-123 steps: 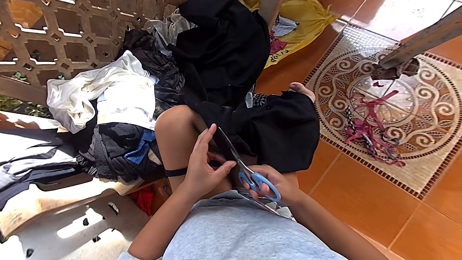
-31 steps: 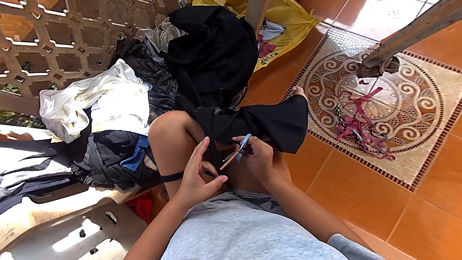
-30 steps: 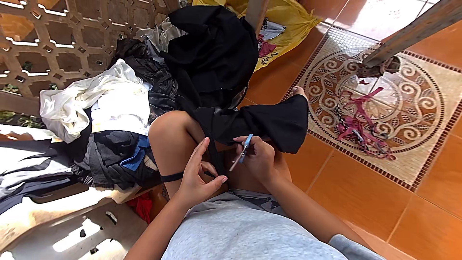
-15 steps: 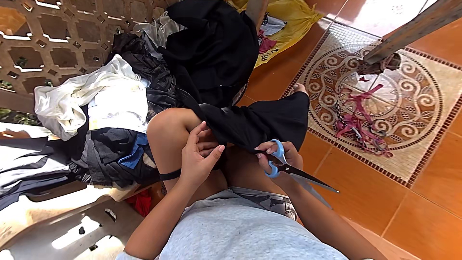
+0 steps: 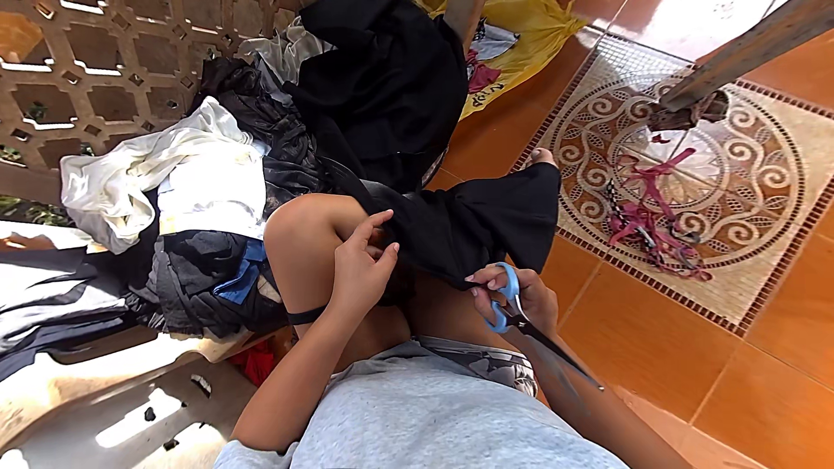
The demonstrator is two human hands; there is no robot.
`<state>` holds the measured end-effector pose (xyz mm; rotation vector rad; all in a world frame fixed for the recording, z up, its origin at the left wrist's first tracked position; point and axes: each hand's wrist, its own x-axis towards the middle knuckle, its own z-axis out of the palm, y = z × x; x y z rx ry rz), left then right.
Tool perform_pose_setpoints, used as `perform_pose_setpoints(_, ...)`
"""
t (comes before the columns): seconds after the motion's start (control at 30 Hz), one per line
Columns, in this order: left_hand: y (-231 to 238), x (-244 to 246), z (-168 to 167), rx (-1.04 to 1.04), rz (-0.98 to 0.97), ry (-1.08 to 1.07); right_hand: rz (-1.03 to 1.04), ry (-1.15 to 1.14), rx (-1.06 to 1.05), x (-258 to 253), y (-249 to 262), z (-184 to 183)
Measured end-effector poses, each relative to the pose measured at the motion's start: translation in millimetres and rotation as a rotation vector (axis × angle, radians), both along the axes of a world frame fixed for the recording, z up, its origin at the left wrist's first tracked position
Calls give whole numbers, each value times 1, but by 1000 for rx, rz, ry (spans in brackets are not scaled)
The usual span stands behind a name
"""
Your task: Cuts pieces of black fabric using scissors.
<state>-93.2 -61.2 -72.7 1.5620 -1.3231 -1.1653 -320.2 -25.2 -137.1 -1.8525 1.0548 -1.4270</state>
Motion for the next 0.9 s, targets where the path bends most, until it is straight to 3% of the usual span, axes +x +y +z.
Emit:
perform_pose_setpoints(0.1,6,2,2,51,59,166,-20,-99,134,-1,4,0)
perform_pose_setpoints(0.23,20,0,-2,-103,99,216,7,-229,380,-7,8,2)
perform_pose_setpoints(0.3,23,1,-3,-202,92,225,107,-273,373,-18,7,1)
perform_pose_setpoints(0.43,22,3,-2,-249,56,272,367,-195,368,-37,3,5)
perform_pose_setpoints(0.6,19,-2,1,-191,52,297,629,-50,611,-41,9,16)
perform_pose_setpoints(0.73,19,0,5,-171,39,318,679,81,863,-41,8,17)
perform_pose_setpoints(0.9,19,4,6,-157,13,337,654,86,936,-37,5,16)
